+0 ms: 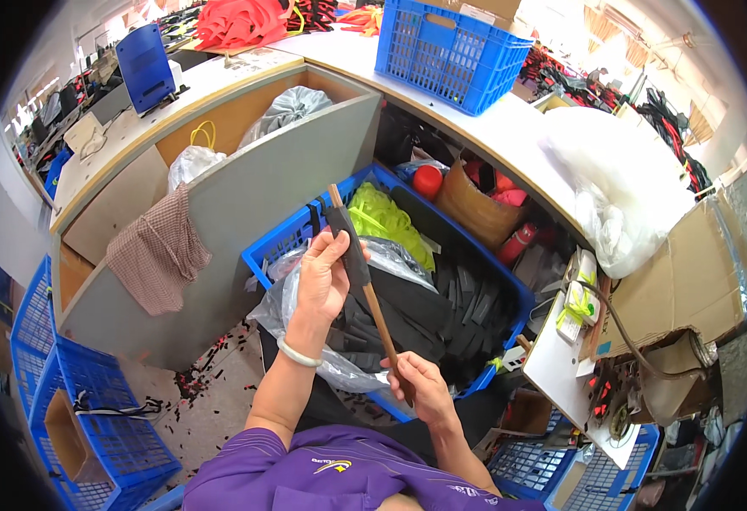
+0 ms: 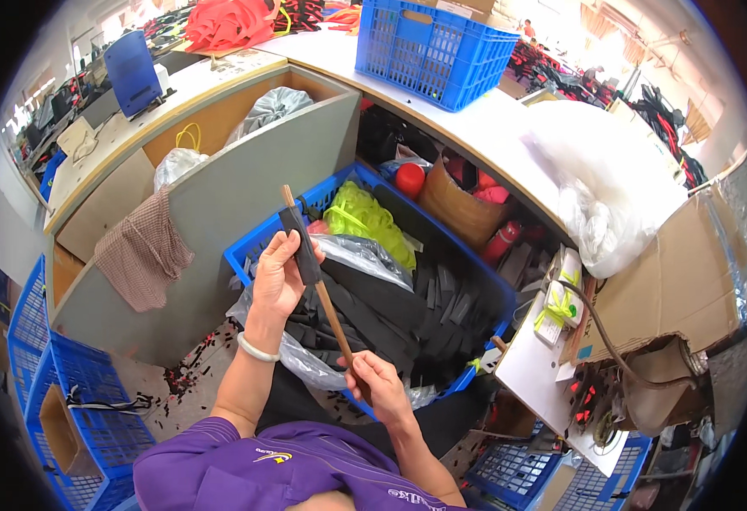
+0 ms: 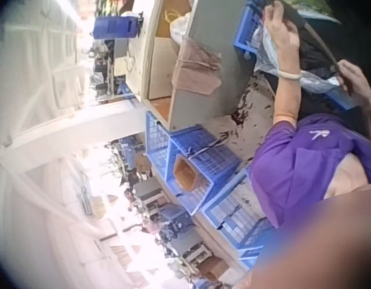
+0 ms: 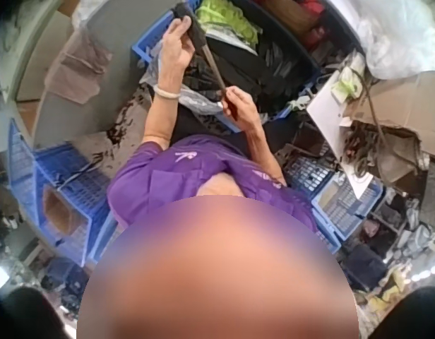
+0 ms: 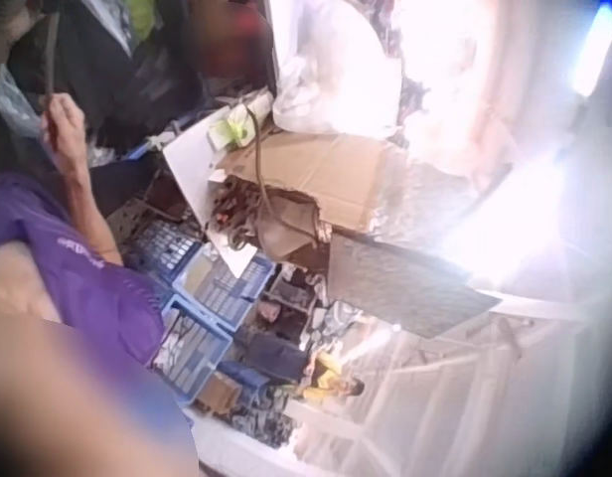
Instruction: Assembling and inspecting black plastic/rubber components using a wooden stick tool in a manufacturing facility.
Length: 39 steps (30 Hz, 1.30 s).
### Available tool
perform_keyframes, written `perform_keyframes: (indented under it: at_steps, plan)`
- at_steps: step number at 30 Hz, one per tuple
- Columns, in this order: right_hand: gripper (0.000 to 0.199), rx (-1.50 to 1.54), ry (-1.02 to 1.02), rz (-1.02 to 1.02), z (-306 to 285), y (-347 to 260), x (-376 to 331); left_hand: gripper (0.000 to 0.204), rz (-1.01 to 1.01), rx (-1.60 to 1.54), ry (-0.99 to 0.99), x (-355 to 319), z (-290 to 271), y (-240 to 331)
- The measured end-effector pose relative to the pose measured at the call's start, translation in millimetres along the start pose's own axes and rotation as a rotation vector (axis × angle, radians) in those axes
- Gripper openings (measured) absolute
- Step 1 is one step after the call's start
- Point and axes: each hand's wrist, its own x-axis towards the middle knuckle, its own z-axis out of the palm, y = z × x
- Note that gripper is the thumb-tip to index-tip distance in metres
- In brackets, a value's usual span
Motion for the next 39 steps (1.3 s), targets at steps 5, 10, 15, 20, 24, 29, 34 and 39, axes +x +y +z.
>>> perform_keyframes:
  at_steps: [5,10,15,20,24,29,34,39]
  plan:
    - [0.029,0.149,0.036,0.068,-6,21,1,0.022,0.117,-0.009,0.081,9,-23,-15]
    - [0.034,0.234,0.089,0.171,-2,28,-5,0.019,0.118,0.064,0.123,3,-35,-25]
    - [0.030,0.341,0.056,0.218,-7,41,-5,0.020,0.180,0.197,0.165,0,-37,-37]
    - [0.030,0.397,0.008,0.225,-7,46,-12,0.019,0.238,0.282,0.127,-8,-38,-39]
    - [0.028,0.313,0.085,0.211,-18,50,-8,0.019,0.250,0.464,0.188,10,-59,-54]
    - [0.027,-0.348,0.212,0.180,-56,60,-25,0.019,0.398,0.469,0.425,36,-104,24]
    - [0.018,-1.051,0.506,-0.172,-83,117,24,0.021,0.061,0.709,0.178,8,-90,25]
    - [0.021,-1.329,0.502,-0.505,-67,104,75,0.022,-0.187,0.620,0.071,-24,-69,-2]
